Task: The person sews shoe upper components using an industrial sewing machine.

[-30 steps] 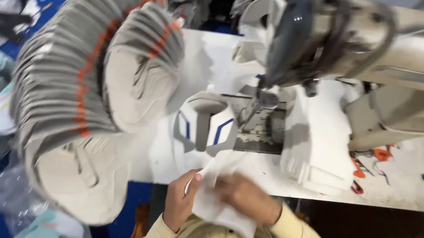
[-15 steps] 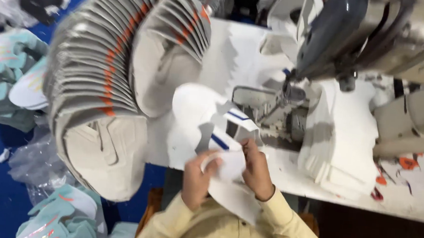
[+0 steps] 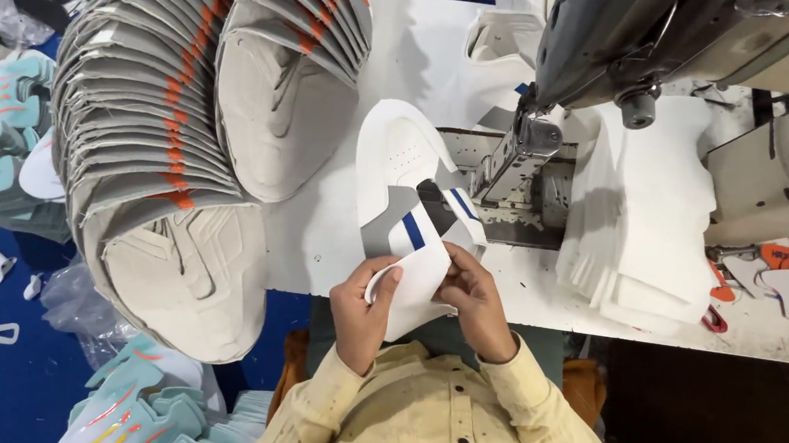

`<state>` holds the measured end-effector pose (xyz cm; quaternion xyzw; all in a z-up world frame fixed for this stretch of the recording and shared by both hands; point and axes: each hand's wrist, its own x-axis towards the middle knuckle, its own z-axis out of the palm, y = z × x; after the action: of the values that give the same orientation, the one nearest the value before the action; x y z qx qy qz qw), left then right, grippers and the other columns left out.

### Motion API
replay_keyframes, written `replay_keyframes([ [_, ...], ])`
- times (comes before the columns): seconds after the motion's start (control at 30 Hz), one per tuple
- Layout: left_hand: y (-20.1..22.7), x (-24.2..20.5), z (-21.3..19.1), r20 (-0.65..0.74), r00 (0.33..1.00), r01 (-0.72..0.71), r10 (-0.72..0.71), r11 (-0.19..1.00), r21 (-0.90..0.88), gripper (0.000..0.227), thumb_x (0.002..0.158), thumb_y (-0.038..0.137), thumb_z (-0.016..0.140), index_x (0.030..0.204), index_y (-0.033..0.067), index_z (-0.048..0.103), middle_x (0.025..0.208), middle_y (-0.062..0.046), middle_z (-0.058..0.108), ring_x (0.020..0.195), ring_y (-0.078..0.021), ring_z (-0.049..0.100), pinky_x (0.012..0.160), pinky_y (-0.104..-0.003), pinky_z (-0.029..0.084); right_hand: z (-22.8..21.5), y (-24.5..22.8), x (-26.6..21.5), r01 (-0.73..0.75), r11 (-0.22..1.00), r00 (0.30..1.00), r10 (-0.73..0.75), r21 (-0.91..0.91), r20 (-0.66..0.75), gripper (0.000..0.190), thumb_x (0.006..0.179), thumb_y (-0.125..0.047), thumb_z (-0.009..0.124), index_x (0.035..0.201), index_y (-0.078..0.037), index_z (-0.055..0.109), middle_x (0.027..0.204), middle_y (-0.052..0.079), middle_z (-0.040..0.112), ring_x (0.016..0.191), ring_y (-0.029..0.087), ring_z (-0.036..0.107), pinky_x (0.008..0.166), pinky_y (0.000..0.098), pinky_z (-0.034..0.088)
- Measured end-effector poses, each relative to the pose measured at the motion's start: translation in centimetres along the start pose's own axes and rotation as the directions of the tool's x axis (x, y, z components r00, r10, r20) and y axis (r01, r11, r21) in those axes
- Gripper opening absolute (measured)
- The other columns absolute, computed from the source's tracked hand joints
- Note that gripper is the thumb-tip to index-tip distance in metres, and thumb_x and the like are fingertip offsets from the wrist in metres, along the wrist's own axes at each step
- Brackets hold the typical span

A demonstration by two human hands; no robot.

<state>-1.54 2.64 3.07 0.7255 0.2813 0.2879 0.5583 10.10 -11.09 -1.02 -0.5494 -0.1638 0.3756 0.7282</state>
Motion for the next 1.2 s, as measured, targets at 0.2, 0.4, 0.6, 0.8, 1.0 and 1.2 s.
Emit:
replay_keyframes([
  [0.2, 0.4, 0.3, 0.6, 0.006, 1.000, 0.029, -0.029, 0.999, -0.033, 0.024, 0.096, 0.023, 0.072, 0.102, 0.0006, 0.077, 0.076, -0.003, 0.073, 0.064, -0.0031, 0.054, 0.055, -0.023, 0.046, 0.2, -0.3, -0.1, -0.013, 0.998, 1.000, 0.014, 0.066, -0.009, 0.052, 0.089, 0.001, 0.051, 0.141, 0.000, 0.056, 0.110, 0.007, 0.071, 0.093, 0.013, 0.068, 0.081, 0.0291, 0.057],
  [0.4, 0.3, 0.3, 1.2, 0.009, 0.998, 0.065, -0.065, 0.998, -0.024, 0.022, 0.095, 0.021, 0.073, 0.102, 0.0011, 0.078, 0.075, -0.003, 0.074, 0.063, -0.0024, 0.056, 0.055, -0.023, 0.046, 1.3, -0.5, 0.2, -0.042, 0.998, 0.992, 0.037, -0.043, -0.122, 0.034, 0.104, -0.022, 0.057, 0.125, 0.003, 0.067, 0.090, 0.002, 0.072, 0.074, 0.007, 0.066, 0.065, 0.0252, 0.054],
  [0.6, 3.3, 1.0, 1.0, -0.087, 0.948, -0.271, 0.307, 0.919, 0.287, 0.025, 0.095, 0.022, 0.075, 0.111, 0.0034, 0.068, 0.088, -0.007, 0.067, 0.073, -0.0143, 0.060, 0.062, -0.030, 0.050, 1.8, -0.1, 0.0, 0.020, 0.995, 0.980, -0.039, -0.099, -0.193, 0.036, 0.106, -0.027, 0.057, 0.119, 0.003, 0.071, 0.083, 0.000, 0.070, 0.067, 0.004, 0.059, 0.058, 0.0230, 0.049],
  [0.8, 3.8, 3.7, 2.9, 0.035, 0.937, -0.351, 0.349, 0.928, 0.124, 0.040, 0.096, 0.014, 0.069, 0.132, 0.0056, 0.053, 0.112, -0.019, 0.063, 0.077, -0.0316, 0.067, 0.060, -0.036, 0.053, 0.1, -1.6, 1.7, 0.105, 0.991, 0.950, -0.123, -0.077, -0.289, 0.037, 0.106, -0.029, 0.059, 0.118, 0.003, 0.072, 0.080, -0.003, 0.065, 0.066, 0.003, 0.052, 0.056, 0.0229, 0.042],
  [1.0, 8.5, 8.3, 6.6, 0.168, 0.877, -0.480, 0.449, 0.825, 0.300, 0.036, 0.098, 0.009, 0.067, 0.133, 0.0108, 0.059, 0.111, -0.020, 0.066, 0.077, -0.0374, 0.069, 0.062, -0.043, 0.053, -1.5, -8.6, 5.8, 0.271, 0.893, 0.865, -0.390, -0.360, -0.315, 0.043, 0.101, -0.021, 0.063, 0.137, -0.001, 0.052, 0.071, -0.004, 0.057, 0.059, 0.002, 0.046, 0.051, 0.0207, 0.037],
  [1.2, 9.4, 13.3, 7.9, 0.248, 0.856, -0.511, 0.453, 0.812, 0.282, 0.034, 0.093, 0.007, 0.067, 0.126, 0.0095, 0.060, 0.112, -0.016, 0.067, 0.085, -0.0380, 0.069, 0.068, -0.045, 0.053, -2.6, -9.2, 9.0, 0.323, 0.873, 0.799, -0.458, -0.366, -0.389, 0.053, 0.101, -0.014, 0.064, 0.148, -0.001, 0.044, 0.067, -0.002, 0.053, 0.057, 0.004, 0.044, 0.051, 0.0212, 0.034],
])
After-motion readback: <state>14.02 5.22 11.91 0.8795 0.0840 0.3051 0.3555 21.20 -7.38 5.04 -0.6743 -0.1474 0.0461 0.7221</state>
